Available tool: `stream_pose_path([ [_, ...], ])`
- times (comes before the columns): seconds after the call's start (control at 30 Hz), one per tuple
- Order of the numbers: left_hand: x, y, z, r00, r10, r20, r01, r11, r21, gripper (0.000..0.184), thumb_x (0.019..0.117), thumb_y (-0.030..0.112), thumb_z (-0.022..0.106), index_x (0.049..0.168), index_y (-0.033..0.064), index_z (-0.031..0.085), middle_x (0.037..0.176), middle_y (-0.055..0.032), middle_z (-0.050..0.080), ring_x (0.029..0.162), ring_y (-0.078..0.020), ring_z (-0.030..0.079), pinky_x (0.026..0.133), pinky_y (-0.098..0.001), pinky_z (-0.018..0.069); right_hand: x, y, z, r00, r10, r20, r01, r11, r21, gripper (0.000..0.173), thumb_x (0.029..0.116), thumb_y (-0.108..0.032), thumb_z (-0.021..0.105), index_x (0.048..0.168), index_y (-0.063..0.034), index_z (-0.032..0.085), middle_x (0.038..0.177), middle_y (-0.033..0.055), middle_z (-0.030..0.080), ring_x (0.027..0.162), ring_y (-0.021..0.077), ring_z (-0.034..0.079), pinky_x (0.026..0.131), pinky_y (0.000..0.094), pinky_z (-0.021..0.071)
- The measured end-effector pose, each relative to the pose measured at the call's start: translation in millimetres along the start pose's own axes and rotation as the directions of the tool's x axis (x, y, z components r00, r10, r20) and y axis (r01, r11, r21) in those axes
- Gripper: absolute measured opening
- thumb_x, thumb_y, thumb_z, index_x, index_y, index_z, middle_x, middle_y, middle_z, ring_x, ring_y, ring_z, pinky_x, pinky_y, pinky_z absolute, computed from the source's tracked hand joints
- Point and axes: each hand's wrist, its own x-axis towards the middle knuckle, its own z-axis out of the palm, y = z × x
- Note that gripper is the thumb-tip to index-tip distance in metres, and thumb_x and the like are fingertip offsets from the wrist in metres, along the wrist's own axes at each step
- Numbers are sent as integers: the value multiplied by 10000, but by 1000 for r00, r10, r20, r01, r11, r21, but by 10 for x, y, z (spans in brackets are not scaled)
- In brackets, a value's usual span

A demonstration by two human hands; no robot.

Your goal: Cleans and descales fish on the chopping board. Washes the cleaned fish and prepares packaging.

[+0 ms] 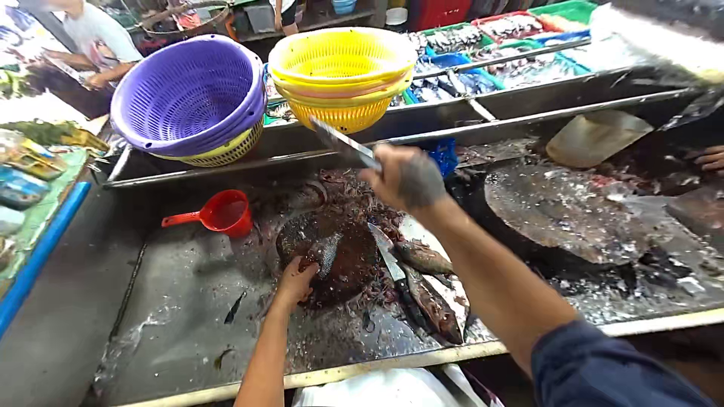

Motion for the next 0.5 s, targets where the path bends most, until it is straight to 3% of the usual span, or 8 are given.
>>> stream_pose_path([
  [0.07, -43, -31, 39, 1000, 2, 25, -2, 1000, -2, 472, 1013, 350, 652, 1405, 111, 547, 1182, -180, 652, 739, -249, 639, 624, -429, 558, 562, -161, -342, 977, -100, -188, 70, 985, -161, 332, 955, -333, 687, 1059, -19, 659, 1025, 224, 686, 980, 445, 685, 731, 623, 556],
  [0.1, -68, -34, 57, 999, -3, 38, 3, 1000, -5, 464, 1014, 357, 650, 1401, 122, 547, 1162, -168, 648, 710, -230, 618, 604, -408, 543, 838, -219, -480, 971, -137, -194, 94, 972, -214, 340, 911, -282, 737, 1085, -1, 659, 1096, 246, 676, 1078, 464, 654, 806, 633, 546],
  [0.17, -128, -84, 76, 998, -12, 68, 14, 1000, -21, 466, 1018, 369, 645, 1411, 143, 539, 1163, -151, 651, 698, -214, 611, 596, -388, 538, 1349, -261, -647, 986, -160, -51, 141, 953, -269, 384, 826, -197, 804, 1126, -4, 661, 1166, 253, 664, 1182, 462, 607, 927, 649, 507],
  [0.23, -157, -181, 70, 997, 7, 71, -3, 998, -61, 435, 1013, 372, 649, 1371, 141, 564, 1108, -135, 658, 654, -194, 596, 557, -365, 524, 1696, -237, -699, 969, -188, 158, 224, 940, -256, 338, 843, -156, 804, 1105, 3, 663, 1132, 245, 667, 1141, 444, 624, 950, 651, 496],
  [0.3, -177, -273, 40, 997, 11, 74, -5, 997, -81, 434, 1010, 375, 652, 1365, 140, 572, 1088, -135, 666, 633, -194, 592, 542, -364, 519, 1809, -203, -723, 942, -243, 231, 297, 925, -237, 297, 825, -137, 812, 1040, 1, 660, 1048, 220, 672, 1049, 411, 648, 905, 633, 506],
  [0.43, -262, -374, -58, 995, -2, 97, 17, 989, -150, 416, 1020, 347, 640, 1373, 141, 559, 1121, -130, 661, 653, -188, 599, 549, -352, 522, 1764, -201, -727, 948, -274, 160, 304, 929, -212, 393, 722, -140, 898, 1021, -28, 668, 986, 210, 681, 968, 417, 663, 820, 670, 515],
  [0.5, -273, -362, -77, 995, -7, 102, 23, 986, -164, 414, 1022, 346, 638, 1371, 141, 556, 1107, -128, 657, 635, -182, 586, 540, -344, 515, 1810, -137, -744, 936, -334, 107, 349, 917, -194, 417, 719, -164, 907, 1029, -25, 665, 970, 211, 685, 943, 418, 669, 812, 671, 514],
])
